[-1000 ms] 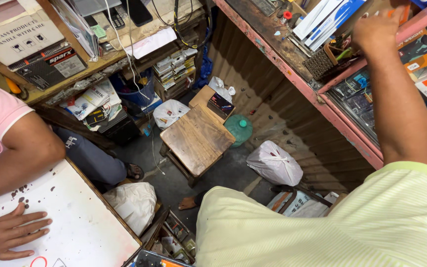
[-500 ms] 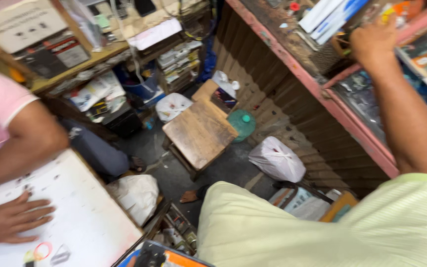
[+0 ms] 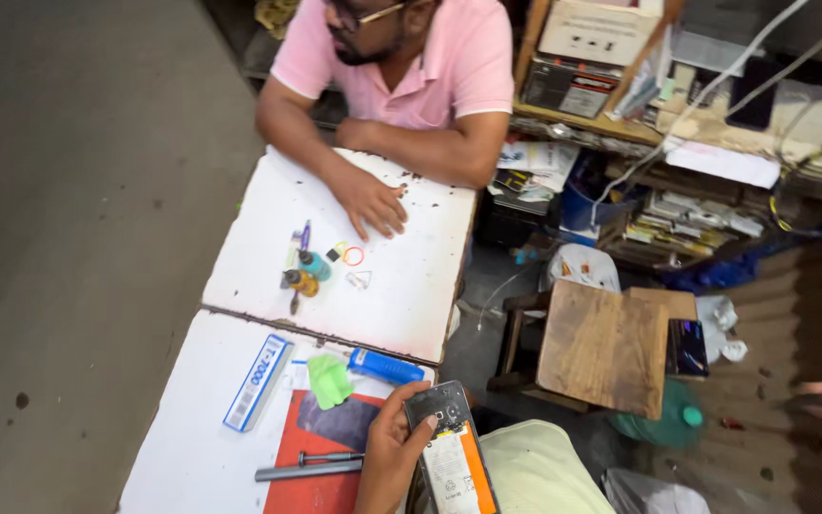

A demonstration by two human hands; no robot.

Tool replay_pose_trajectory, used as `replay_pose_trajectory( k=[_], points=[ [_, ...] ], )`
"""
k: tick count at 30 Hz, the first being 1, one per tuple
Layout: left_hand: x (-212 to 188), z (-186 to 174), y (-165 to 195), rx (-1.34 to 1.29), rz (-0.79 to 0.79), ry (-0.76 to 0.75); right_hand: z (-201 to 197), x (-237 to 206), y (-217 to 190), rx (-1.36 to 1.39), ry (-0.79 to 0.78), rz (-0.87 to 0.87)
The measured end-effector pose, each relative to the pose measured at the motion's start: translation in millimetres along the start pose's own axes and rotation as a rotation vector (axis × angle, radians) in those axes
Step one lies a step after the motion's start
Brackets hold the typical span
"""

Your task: The person uses a small screwdriver to unscrew and remove components from a disassembled smartphone placed on a red mat. They manipulate the phone and internal parts with both hands, then briefly reach for a tool from a nearby shelf before continuing to work on the device.

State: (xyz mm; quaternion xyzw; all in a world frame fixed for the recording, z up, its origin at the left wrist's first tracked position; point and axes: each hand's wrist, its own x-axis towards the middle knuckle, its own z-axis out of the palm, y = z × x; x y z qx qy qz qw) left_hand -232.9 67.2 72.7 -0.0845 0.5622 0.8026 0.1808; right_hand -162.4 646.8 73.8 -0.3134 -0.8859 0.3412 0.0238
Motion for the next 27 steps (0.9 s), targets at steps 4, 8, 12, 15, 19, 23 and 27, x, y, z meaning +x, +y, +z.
replay_pose_trajectory(
  k=[4,8,12,15,19,23,27],
  points=[
    [-17,-16,-15,-0.046,0.027,0.099,146,-9,-9,0.677,-0.446,0.170],
    [-46,-18,1,-0.057,0.085,0.235,243,-27,-28,0.856,-0.644,0.225],
    [-86,-29,15,0.005,0.098,0.347,285,-49,-33,0.709,-0.890,0.284],
    [-113,-43,4,0.034,0.131,0.431,307,-62,-35,0.690,-1.129,0.202],
    [-149,-52,-15,-0.050,0.184,0.551,317,-76,-89,0.665,-1.129,0.048],
    [-185,-55,-21,-0.103,0.210,0.685,316,-124,-177,0.779,-1.117,-0.223],
    [-216,-50,-28,-0.157,0.233,0.769,316,-202,-245,0.969,-1.420,-0.343]
  ],
)
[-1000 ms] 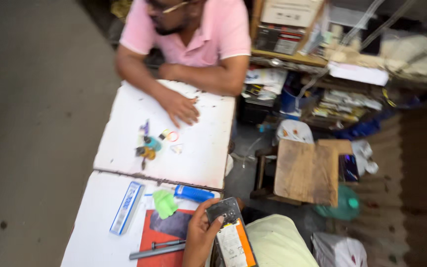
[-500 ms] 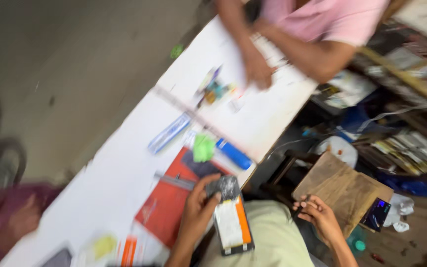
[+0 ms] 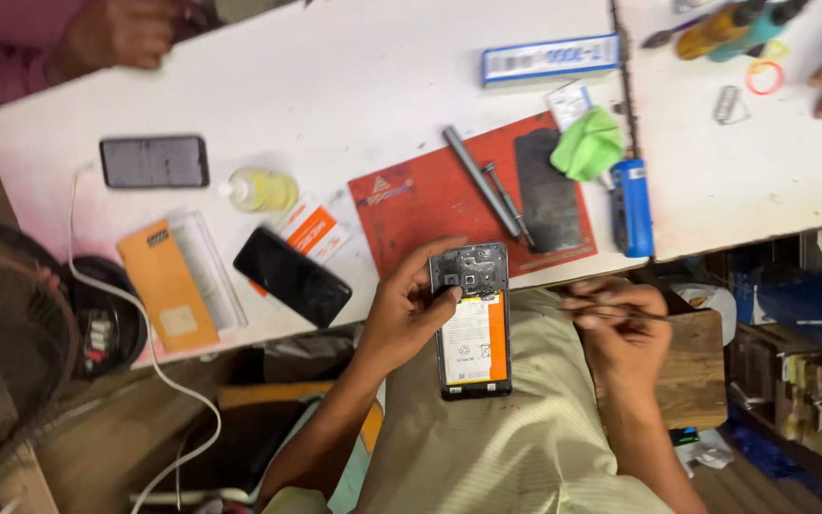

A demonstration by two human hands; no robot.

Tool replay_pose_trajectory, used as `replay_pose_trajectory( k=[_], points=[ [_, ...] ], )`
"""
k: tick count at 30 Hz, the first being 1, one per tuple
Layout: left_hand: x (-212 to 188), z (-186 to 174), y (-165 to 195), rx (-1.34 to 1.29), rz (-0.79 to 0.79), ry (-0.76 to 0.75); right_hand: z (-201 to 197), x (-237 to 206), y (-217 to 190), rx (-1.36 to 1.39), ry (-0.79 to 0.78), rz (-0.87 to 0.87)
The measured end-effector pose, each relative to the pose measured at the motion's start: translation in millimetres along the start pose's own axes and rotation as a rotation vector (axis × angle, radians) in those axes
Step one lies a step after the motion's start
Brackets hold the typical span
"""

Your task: The person uses a small screwdriver to unscrew and remove components from a disassembled smartphone placed on a red mat. They manipulate the phone and internal parts with both hands, then briefly reach for a tool from a nearby shelf before continuing to work on the device.

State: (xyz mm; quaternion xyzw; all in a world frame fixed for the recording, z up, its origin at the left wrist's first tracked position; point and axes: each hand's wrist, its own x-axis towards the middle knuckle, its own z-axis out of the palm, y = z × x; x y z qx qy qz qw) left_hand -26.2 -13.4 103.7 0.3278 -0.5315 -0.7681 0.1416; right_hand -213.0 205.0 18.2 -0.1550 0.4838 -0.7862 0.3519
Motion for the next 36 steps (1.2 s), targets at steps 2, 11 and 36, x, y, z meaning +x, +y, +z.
replay_pose_trajectory(
  k=[2,11,36],
  points=[
    [-12,-7,0,0.013,-0.006,0.057,37,12,2,-0.072,-0.172,-0.031],
    [-25,-20,3,0.111,0.036,0.159,80,43,19,-0.453,-0.503,-0.189],
    [-19,-12,10,0.123,0.029,0.146,84,41,18,-0.363,-0.432,-0.032]
  ],
)
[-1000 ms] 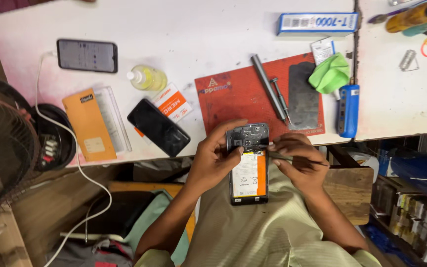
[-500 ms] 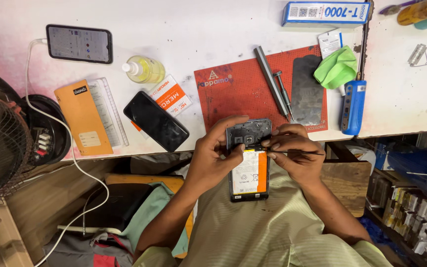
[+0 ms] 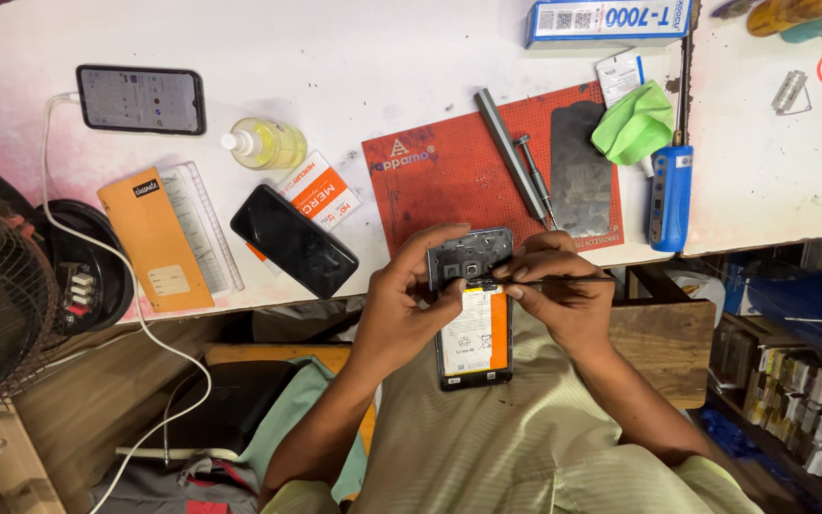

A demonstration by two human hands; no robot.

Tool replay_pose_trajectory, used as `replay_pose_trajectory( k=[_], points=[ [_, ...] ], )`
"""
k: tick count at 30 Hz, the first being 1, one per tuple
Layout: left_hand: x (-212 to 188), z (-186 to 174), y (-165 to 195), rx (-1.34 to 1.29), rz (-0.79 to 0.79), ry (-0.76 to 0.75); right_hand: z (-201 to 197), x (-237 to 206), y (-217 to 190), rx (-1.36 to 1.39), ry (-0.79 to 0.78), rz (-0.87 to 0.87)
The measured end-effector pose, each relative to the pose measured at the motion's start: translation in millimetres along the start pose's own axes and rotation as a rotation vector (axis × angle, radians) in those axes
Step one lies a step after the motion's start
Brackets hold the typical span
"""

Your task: The person uses a small screwdriver to unscrew and remove components from a disassembled smartphone placed on a red mat. They manipulate the phone and internal parts with both hands, then briefly reach for a tool from a nearby shelf before continuing to work on the device.

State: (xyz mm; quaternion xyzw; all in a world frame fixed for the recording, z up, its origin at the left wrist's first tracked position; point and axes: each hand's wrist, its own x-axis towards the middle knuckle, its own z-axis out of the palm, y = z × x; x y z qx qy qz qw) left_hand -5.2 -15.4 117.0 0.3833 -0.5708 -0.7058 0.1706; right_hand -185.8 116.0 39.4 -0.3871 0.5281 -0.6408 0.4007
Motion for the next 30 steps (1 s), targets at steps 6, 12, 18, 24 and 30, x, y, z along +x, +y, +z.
replay_pose_trajectory(
  k=[6,12,18,24,30],
  points=[
    [3,-1,2,0.058,-0.016,0.025,3,5,-3,0.012,0.012,-0.002],
    [6,-2,4,0.026,-0.035,0.011,9,7,-1,0.198,0.049,0.099],
    [6,-5,2,0.034,-0.036,0.006,11,5,3,0.316,0.066,0.155],
    [5,-7,4,0.044,-0.029,0.004,12,6,-2,0.318,0.106,0.215],
    [5,-8,5,0.051,-0.023,0.000,10,5,-6,0.169,0.047,0.151]
  ],
)
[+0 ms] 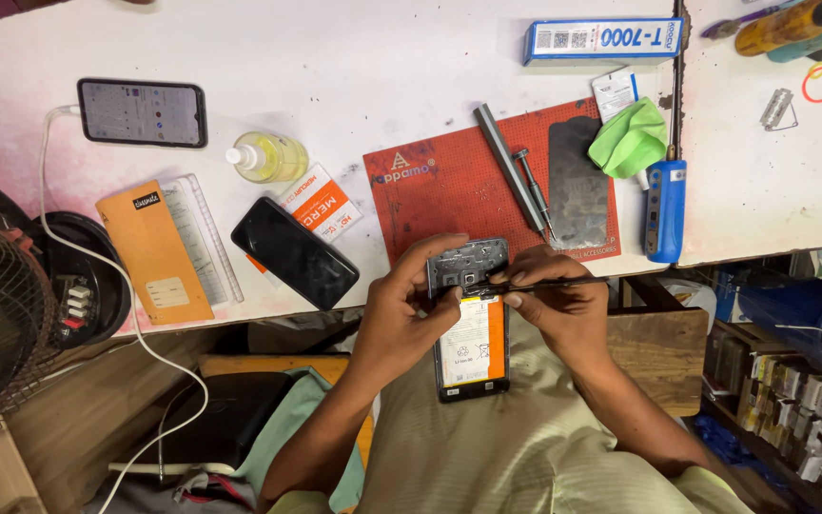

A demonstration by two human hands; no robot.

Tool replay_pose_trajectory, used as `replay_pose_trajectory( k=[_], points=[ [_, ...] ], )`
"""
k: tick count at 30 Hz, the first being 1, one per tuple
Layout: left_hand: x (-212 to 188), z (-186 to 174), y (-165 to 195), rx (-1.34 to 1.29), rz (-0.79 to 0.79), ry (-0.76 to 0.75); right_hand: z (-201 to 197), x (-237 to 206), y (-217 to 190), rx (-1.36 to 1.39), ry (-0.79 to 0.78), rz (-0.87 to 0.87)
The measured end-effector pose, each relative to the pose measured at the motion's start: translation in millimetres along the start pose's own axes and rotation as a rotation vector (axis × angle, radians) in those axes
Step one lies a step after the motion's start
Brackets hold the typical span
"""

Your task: The person uses a small screwdriver to unscrew and remove components from a disassembled smartphone placed on a red mat. They manipulate the phone and internal parts with both hands, then briefly reach for a tool from a nearby shelf before continuing to work on the device.

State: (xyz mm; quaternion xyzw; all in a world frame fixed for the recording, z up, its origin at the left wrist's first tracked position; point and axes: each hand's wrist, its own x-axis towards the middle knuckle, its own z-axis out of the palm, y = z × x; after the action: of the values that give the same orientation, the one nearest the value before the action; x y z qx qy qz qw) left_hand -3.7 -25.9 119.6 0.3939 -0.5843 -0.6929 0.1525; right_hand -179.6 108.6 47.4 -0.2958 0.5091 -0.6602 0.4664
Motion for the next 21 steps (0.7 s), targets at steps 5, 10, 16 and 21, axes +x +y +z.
replay_pose_trajectory(
  k=[5,10,16,21],
  points=[
    [0.3,-1.0,0.3,-0.017,0.017,-0.012,-1.6,-2.1,7.2,0.033,-0.016,-0.030],
    [-0.3,-1.7,2.6,0.006,0.000,-0.010,-4.4,-2.0,9.6,-0.036,-0.044,-0.090],
    [0.2,0.1,5.7,-0.001,0.008,-0.020,-1.5,-1.1,4.9,0.054,0.000,-0.048],
    [-0.2,1.5,6.3,0.014,0.008,-0.014,2.2,-0.4,2.6,0.229,0.104,0.097]
  ],
)
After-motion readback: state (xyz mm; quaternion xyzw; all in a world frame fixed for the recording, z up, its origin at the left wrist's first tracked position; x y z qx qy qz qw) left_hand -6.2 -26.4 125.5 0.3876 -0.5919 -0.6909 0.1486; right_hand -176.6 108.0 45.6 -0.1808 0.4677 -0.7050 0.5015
